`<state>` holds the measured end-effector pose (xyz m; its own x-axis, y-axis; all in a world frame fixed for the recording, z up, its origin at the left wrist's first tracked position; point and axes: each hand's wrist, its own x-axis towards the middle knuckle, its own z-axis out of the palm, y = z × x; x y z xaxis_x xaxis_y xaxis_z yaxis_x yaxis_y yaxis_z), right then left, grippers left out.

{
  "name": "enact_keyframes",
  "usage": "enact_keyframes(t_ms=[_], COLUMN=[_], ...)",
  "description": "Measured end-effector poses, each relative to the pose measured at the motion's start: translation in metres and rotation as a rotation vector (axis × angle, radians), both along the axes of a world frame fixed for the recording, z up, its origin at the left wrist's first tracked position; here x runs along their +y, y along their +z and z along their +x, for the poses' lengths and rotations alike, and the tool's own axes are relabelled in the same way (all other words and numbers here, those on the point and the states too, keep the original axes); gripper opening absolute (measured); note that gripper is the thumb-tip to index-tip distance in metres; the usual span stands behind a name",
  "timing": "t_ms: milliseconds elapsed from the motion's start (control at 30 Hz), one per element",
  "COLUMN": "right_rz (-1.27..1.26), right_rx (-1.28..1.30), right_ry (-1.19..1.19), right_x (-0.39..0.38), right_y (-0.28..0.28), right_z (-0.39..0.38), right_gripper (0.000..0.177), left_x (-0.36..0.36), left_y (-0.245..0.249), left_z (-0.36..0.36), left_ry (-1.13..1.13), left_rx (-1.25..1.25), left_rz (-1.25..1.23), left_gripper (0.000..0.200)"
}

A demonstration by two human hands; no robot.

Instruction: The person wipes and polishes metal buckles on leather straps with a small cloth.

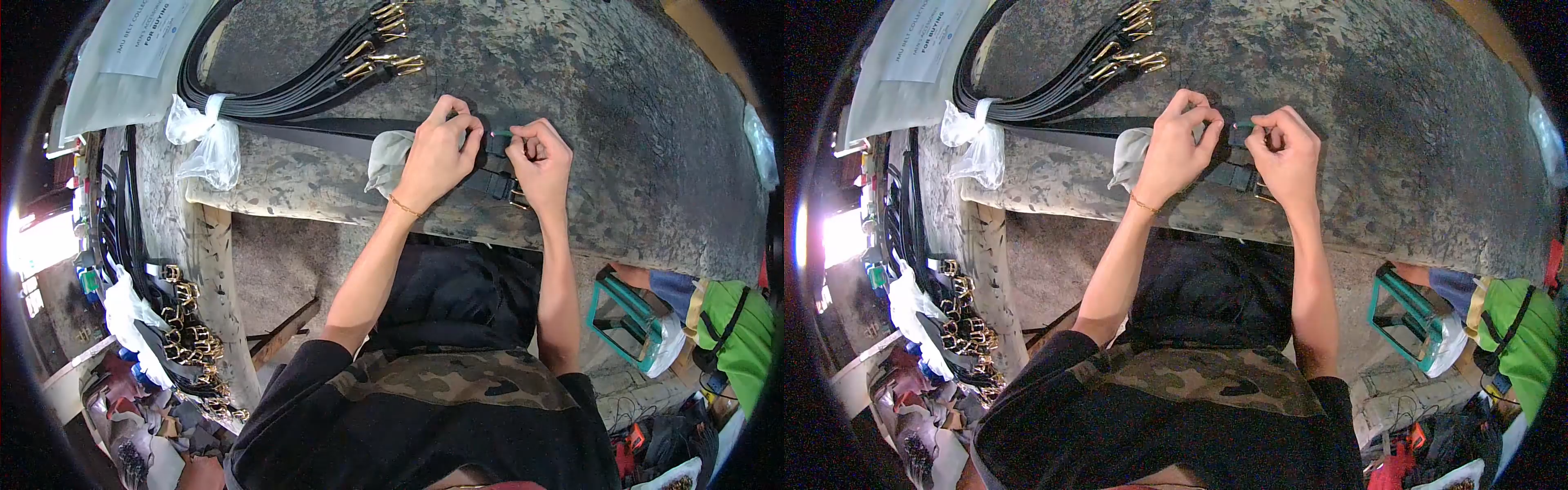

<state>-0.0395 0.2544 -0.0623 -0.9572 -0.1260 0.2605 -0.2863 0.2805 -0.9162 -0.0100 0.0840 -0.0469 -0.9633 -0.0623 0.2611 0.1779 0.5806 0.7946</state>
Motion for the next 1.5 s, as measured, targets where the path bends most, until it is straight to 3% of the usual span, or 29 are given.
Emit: enact_keyframes(t_ms=[133, 200, 400, 1000, 1133, 1200, 1267, 1300, 1367, 1400, 1500], right_rz=[0.034, -0.185, -0.334, -0.233, -0.191, -0.278, -0.364, -0.452, -0.523, -0.636, -0.830], right_rx=[0.038, -0.191, -0.208, -0.177, -0.139, -0.212, -0.216, -0.220, -0.250, -0.274, -0.318], right_ry=[0.016, 0.004, -0.006, 0.021, 0.029, 0.021, -0.020, -0.055, -0.055, -0.054, -0.022], right_x=[0.003, 0.007, 0.007, 0.008, 0.007, 0.009, 0.010, 0.009, 0.013, 0.014, 0.018], right_y=[-0.003, -0.009, -0.014, -0.018, -0.011, -0.012, -0.013, -0.014, -0.015, -0.016, -0.020], right_z=[0.000, -0.001, -0.003, -0.003, -0.002, -0.003, -0.006, -0.008, -0.010, -0.011, -0.014], right_gripper=[0.008, 0.008, 0.010, 0.011, 0.010, 0.008, 0.008, 0.008, 0.009, 0.010, 0.011], left_x=[-0.002, -0.001, 0.002, 0.003, 0.003, 0.006, 0.007, 0.007, 0.003, -0.003, -0.002], left_y=[0.000, 0.004, 0.005, 0.001, -0.006, -0.004, 0.004, 0.004, 0.000, 0.001, 0.005], left_z=[0.000, 0.001, 0.004, 0.002, -0.002, -0.002, -0.002, -0.001, 0.002, 0.005, 0.005], left_ry=[0.005, 0.000, -0.025, 0.023, 0.084, 0.130, 0.259, 0.257, 0.298, 0.192, 0.117], left_rx=[0.008, 0.010, -0.013, 0.030, 0.141, 0.150, -0.138, -0.136, -0.025, 0.001, 0.088], left_rz=[-0.001, -0.004, -0.106, -0.057, -0.044, -0.021, 0.093, 0.092, 0.313, 0.505, 0.496], left_gripper=[0.011, 0.012, 0.017, 0.008, 0.010, 0.011, 0.011, 0.011, 0.022, 0.034, 0.035])
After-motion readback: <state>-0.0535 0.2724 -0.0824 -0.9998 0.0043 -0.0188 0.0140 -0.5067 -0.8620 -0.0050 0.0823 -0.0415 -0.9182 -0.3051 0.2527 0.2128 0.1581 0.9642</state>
